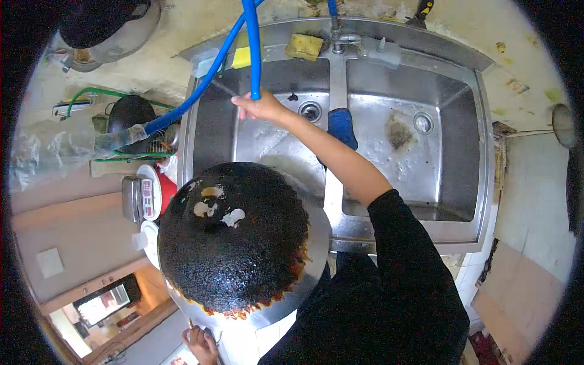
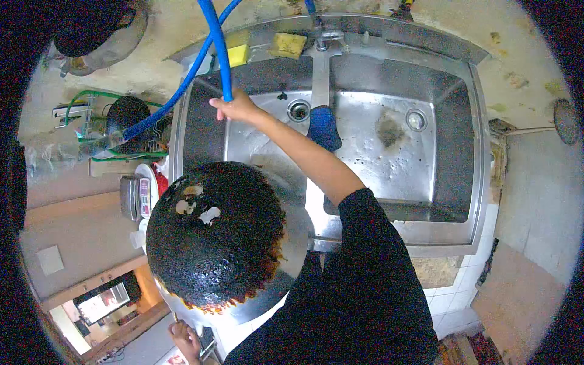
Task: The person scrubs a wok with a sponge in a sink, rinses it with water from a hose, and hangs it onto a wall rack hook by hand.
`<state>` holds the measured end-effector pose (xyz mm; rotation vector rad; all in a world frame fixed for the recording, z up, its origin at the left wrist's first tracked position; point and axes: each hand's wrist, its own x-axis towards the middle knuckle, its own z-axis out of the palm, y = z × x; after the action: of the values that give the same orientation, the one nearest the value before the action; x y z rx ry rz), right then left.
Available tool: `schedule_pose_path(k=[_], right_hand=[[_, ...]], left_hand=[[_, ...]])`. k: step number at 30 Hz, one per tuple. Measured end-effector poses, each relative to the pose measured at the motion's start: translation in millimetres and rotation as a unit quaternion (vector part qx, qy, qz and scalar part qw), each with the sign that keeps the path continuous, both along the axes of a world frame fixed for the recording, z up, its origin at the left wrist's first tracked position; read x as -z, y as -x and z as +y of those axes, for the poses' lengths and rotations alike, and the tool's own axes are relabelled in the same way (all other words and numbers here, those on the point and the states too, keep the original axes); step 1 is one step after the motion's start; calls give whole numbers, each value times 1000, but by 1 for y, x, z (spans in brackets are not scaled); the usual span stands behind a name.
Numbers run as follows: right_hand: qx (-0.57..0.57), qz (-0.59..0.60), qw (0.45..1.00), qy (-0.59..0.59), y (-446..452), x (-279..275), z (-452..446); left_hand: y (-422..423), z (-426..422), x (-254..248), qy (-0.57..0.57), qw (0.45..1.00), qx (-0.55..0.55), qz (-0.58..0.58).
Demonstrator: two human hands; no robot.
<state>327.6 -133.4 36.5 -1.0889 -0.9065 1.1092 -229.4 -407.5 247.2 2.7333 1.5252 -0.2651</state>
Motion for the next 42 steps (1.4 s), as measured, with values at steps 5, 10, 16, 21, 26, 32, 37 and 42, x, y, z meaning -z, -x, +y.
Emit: schedule_pose_path(k=[5,10,16,21,26,32,37,42], right_hand=[[-31,-318,947,46,16,131,8],[-297,-171,888,306,64,201,-30],[-277,-8,886,370,88,235,-29],[-277,182,851,408,113,313,-11],[-288,195,844,408,105,324,-11],[-319,112,883,324,96,291,-18],[-318,-27,929,189,76,256,-24],[-253,-222,941,-25,36,236,-52]], left_hand=[[0,-2,9,-1,1000,-17,9],[0,-5,12,-27,999,-32,-29],[-9,-3,4,-21,998,-55,-35],[-1,-2,13,-5,996,-76,-47],[18,-1,29,58,997,-26,38],[52,-13,11,38,999,0,4],[54,-15,-22,6,996,-25,-90],[89,-15,-18,-57,987,67,-137]])
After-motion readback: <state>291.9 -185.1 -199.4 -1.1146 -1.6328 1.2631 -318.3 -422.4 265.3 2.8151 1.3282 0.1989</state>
